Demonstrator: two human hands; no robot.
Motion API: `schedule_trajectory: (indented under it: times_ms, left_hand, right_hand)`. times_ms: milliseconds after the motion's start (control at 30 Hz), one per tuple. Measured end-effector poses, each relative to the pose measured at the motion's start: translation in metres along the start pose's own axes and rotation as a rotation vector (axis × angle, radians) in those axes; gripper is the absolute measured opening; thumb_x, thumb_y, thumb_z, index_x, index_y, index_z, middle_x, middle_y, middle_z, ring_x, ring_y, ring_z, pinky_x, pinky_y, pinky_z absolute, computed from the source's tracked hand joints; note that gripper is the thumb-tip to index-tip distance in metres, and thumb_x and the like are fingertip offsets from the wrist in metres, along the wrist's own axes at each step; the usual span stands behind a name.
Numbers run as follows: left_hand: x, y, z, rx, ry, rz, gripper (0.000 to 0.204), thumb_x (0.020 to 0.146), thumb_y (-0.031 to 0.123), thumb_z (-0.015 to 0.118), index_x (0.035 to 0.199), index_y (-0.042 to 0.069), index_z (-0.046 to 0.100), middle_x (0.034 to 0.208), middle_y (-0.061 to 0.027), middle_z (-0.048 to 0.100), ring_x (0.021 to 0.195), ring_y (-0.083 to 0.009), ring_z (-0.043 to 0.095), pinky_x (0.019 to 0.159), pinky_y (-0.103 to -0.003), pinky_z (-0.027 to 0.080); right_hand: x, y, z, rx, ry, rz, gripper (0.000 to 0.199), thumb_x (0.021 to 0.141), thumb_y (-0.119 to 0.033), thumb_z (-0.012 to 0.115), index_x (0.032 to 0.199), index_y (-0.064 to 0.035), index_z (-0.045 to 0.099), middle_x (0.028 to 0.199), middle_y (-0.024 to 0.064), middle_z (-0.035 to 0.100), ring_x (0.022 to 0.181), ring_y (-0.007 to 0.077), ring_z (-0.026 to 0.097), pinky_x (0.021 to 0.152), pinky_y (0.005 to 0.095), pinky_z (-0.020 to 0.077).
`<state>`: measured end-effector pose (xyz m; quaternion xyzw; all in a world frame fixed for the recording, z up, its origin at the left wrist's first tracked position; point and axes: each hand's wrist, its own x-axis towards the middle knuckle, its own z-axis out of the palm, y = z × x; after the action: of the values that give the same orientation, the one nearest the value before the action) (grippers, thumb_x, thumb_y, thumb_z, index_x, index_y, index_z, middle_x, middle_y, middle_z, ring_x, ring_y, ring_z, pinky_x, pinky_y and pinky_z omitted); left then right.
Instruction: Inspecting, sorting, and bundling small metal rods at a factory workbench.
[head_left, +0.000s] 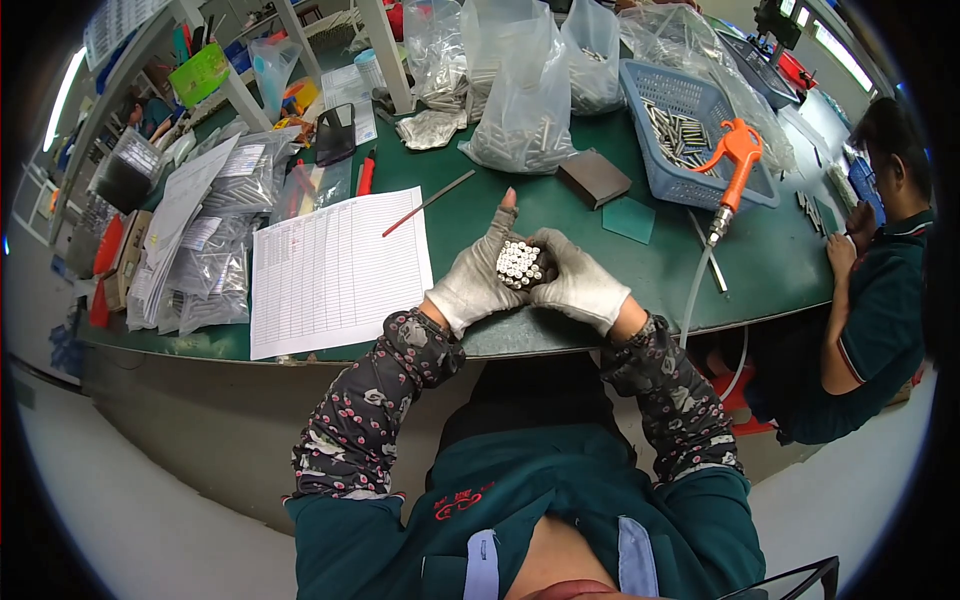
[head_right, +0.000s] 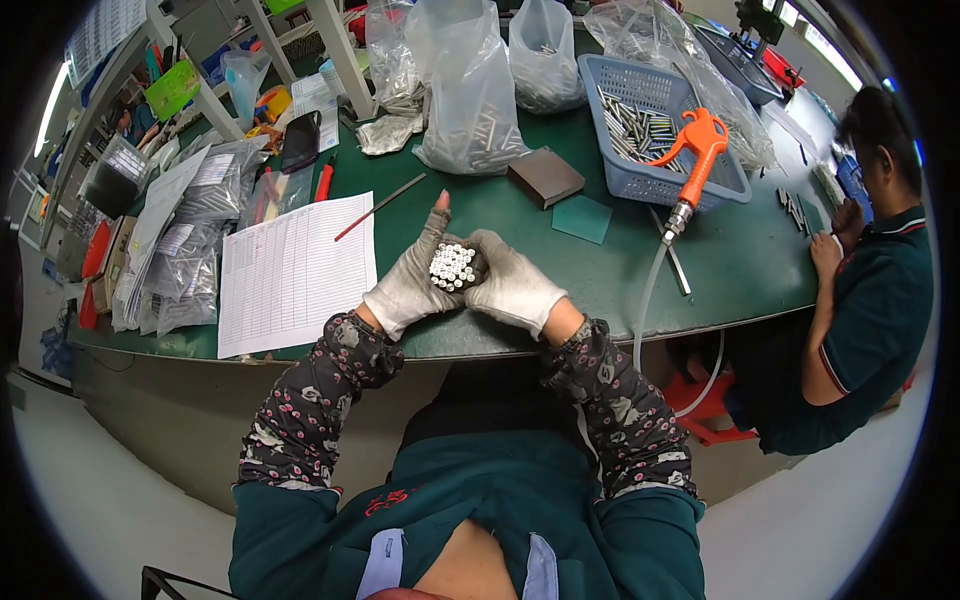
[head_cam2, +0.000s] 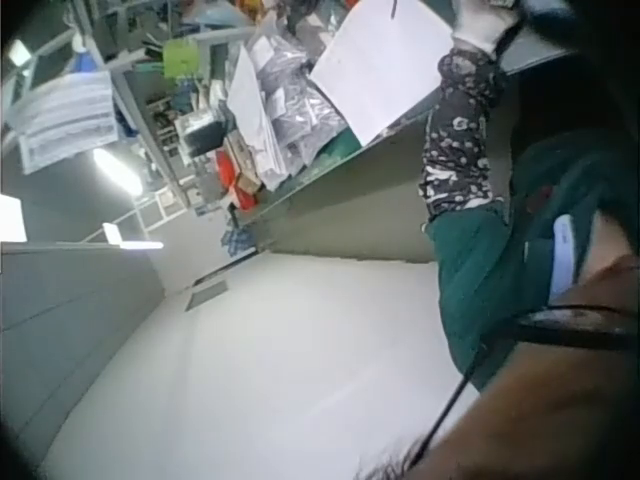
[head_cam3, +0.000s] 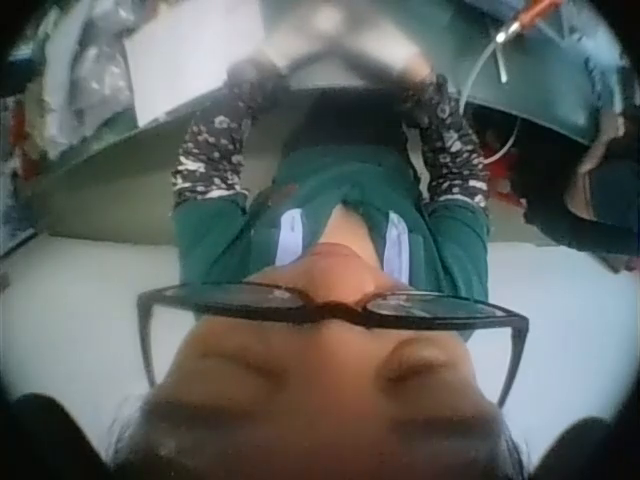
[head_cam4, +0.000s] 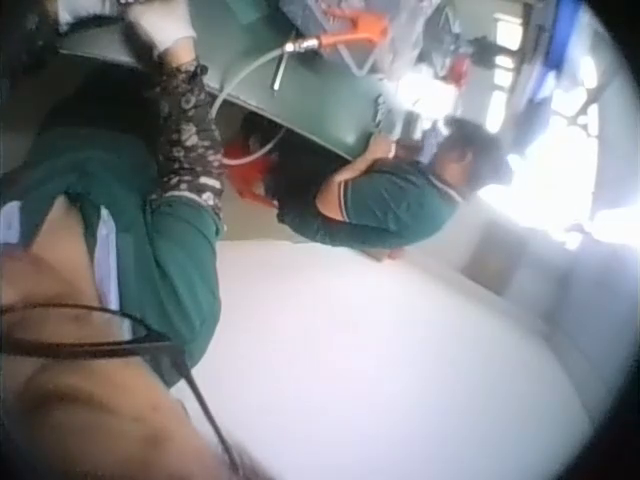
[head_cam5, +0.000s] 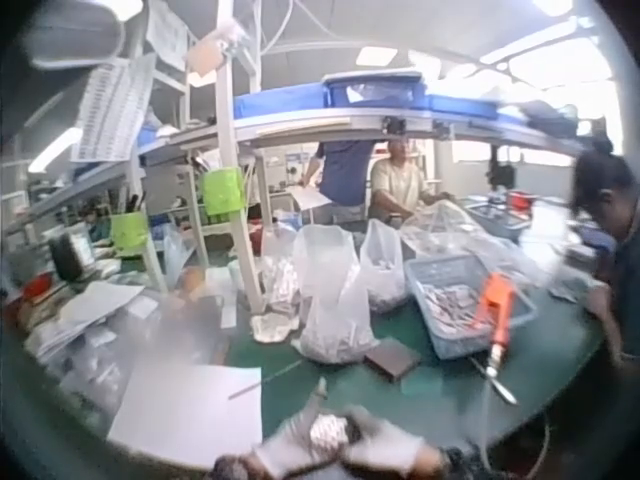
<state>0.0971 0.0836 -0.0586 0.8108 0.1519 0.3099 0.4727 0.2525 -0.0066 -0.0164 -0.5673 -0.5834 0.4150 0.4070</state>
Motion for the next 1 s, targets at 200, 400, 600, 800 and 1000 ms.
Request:
schedule_trajectory:
  times_ms: [200,400,600,800,1000]
  left_hand:
    - [0.003,0.003,0.003,0.023,-0.006,-0.020,0.120,0.063,0.017,0.084,0.150,0.024,0.000,0.099,-0.0062,0.060,0.086,-0.0175,0.061,0.084,-0.029,0.050]
    - [0.002,-0.008,0.002,0.216,-0.010,0.054,0.116,0.067,0.010,0.077,0.149,0.027,-0.002,0.099,-0.0048,0.061,0.085,-0.0188,0.062,0.081,-0.029,0.050]
    - [0.000,0.001,0.002,0.202,0.128,0.119,0.095,0.075,0.023,0.076,0.148,0.026,0.017,0.097,-0.0031,0.060,0.083,-0.0188,0.061,0.079,-0.031,0.051]
    - [0.000,0.006,-0.007,0.487,-0.003,0.063,0.097,0.068,0.051,0.070,0.145,0.015,0.023,0.119,-0.0059,0.051,0.110,-0.0216,0.044,0.096,-0.045,0.027]
    - [-0.001,0.004,-0.019,0.714,-0.126,0.000,0.111,0.063,0.073,0.065,0.143,0.006,0.027,0.137,-0.0083,0.043,0.133,-0.0239,0.031,0.111,-0.055,0.007]
  right_hand:
    - [0.000,-0.007,-0.005,0.049,0.000,0.100,0.051,0.078,-0.017,0.067,0.119,0.0006,0.042,0.093,0.0096,0.058,0.085,0.0167,0.057,0.073,0.0278,0.0474]
    - [-0.003,-0.027,0.016,-0.588,0.146,-0.032,0.066,0.079,-0.064,0.054,0.100,-0.0021,0.047,0.096,0.0186,0.060,0.089,0.0386,0.058,0.070,0.0444,0.0488]
    - [0.006,-0.021,0.025,-0.778,0.317,-0.279,0.076,0.071,-0.070,0.057,0.097,0.0009,0.049,0.093,0.0177,0.052,0.088,0.0356,0.058,0.068,0.0456,0.0502]
    - [0.013,-0.018,0.026,-0.781,0.310,-0.418,0.074,0.072,-0.067,0.058,0.100,0.0015,0.050,0.096,0.0160,0.052,0.093,0.0340,0.055,0.075,0.0442,0.0487]
    - [0.020,-0.012,0.024,-0.693,0.263,-0.489,0.063,0.070,-0.052,0.071,0.102,-0.0012,0.052,0.096,0.0138,0.055,0.090,0.0335,0.053,0.077,0.0423,0.0461]
